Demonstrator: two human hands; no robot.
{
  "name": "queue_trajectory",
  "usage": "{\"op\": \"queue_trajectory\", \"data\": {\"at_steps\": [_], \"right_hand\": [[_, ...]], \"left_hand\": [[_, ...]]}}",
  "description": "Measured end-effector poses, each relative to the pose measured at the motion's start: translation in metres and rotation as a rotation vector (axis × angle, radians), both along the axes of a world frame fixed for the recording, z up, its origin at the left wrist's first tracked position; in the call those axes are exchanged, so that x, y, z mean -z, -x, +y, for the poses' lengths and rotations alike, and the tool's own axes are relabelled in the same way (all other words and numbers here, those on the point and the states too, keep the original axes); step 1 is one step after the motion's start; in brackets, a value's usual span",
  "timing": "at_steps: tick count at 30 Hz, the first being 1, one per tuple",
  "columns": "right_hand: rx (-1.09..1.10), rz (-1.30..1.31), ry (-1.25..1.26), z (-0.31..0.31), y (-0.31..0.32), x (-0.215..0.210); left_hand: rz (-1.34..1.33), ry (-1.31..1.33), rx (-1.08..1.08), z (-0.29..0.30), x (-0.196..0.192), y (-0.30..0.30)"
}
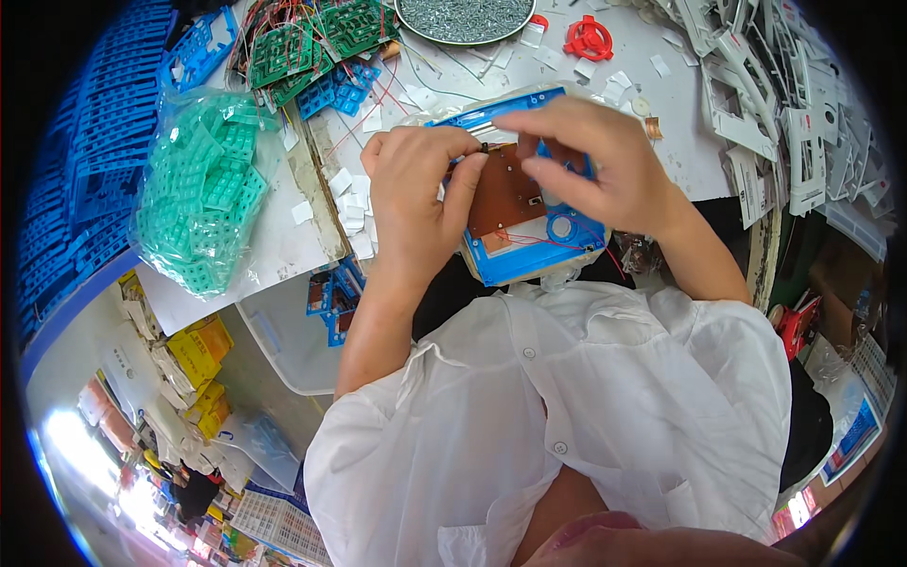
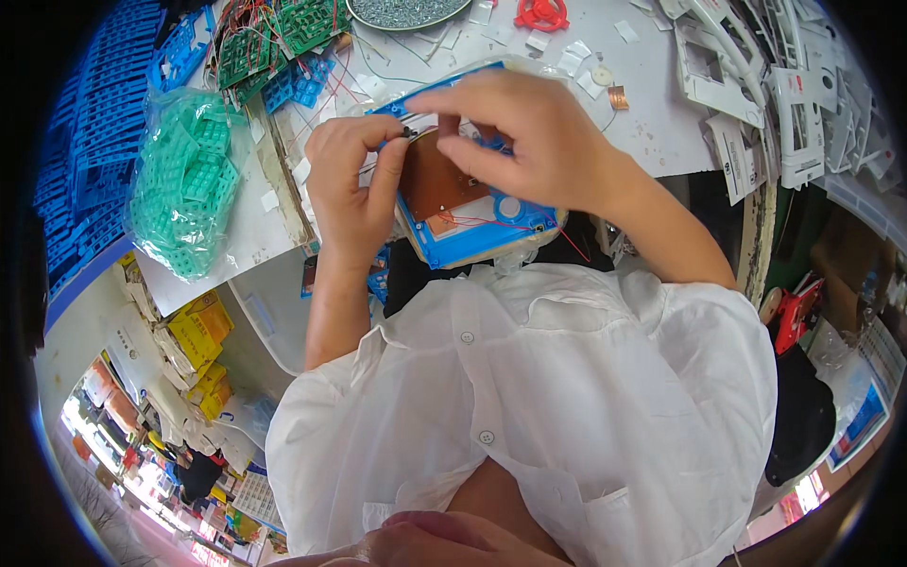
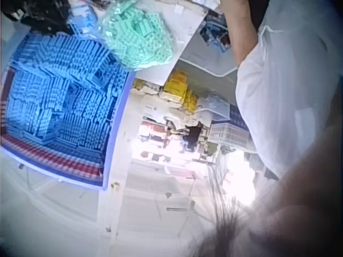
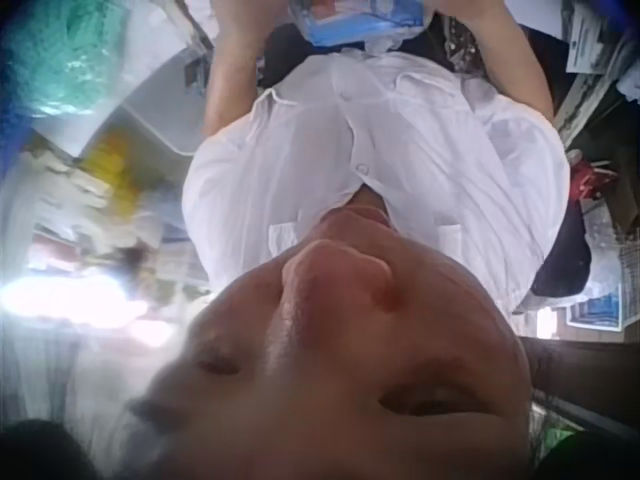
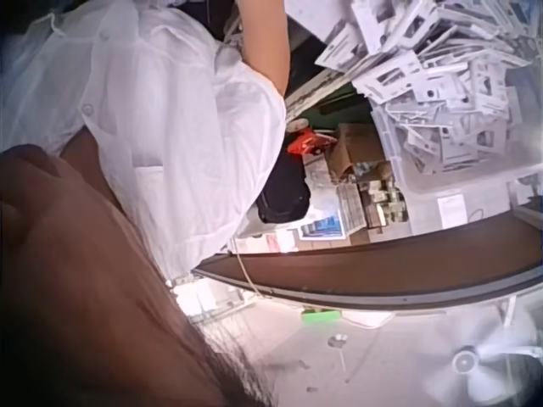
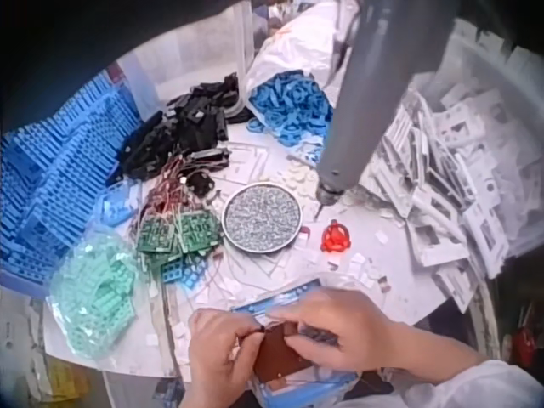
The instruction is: Assembling a plastic electronic toy by applying adhesive components and packaging the finished unit into its box.
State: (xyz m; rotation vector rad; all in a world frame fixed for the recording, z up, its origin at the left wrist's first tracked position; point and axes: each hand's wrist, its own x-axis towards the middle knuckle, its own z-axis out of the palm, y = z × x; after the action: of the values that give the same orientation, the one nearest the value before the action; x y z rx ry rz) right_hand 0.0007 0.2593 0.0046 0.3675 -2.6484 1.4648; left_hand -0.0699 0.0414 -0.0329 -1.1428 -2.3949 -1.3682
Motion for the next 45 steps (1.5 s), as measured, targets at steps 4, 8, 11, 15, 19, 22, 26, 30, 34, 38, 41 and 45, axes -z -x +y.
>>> {"op": "queue_trajectory", "data": {"at_steps": [4,8,11,15,19,22,26,30,34,38,41,45], "right_hand": [[-0.019,-0.011,-0.021,-0.005,-0.009,0.004],[-0.045,0.005,-0.166,-0.003,-0.009,0.000],[-0.059,0.099,-0.240,-0.004,-0.005,0.003],[0.006,0.102,-0.309,0.002,0.000,0.002],[-0.053,0.084,-0.207,0.011,-0.009,-0.008],[-0.107,0.023,-0.101,0.004,-0.015,0.001],[-0.114,-0.227,0.016,0.005,-0.002,-0.008],[-0.010,-0.170,-0.046,0.012,0.036,-0.012],[0.146,0.126,-0.297,0.025,0.149,-0.002],[0.366,0.291,-0.416,0.052,0.302,0.046],[0.434,0.335,-0.425,0.044,0.356,0.075],[0.283,0.167,-0.346,0.038,0.389,0.086]], "left_hand": [[0.125,-0.017,-0.009,0.003,0.005,-0.002],[0.179,-0.015,-0.002,0.003,0.005,-0.001],[0.195,-0.005,0.029,0.001,0.005,-0.001],[0.207,0.014,0.013,0.001,0.002,-0.005],[0.197,0.015,-0.012,-0.001,0.005,-0.003],[0.198,-0.002,0.007,0.001,0.006,-0.002],[0.197,0.017,0.017,-0.001,0.003,0.000],[0.145,0.011,0.050,-0.003,0.000,-0.005],[0.089,-0.032,0.042,-0.002,0.000,-0.007],[0.040,-0.061,0.073,0.002,0.002,-0.012],[0.017,-0.081,0.075,-0.001,0.006,-0.014],[-0.020,-0.084,0.074,-0.006,0.014,-0.019]]}}
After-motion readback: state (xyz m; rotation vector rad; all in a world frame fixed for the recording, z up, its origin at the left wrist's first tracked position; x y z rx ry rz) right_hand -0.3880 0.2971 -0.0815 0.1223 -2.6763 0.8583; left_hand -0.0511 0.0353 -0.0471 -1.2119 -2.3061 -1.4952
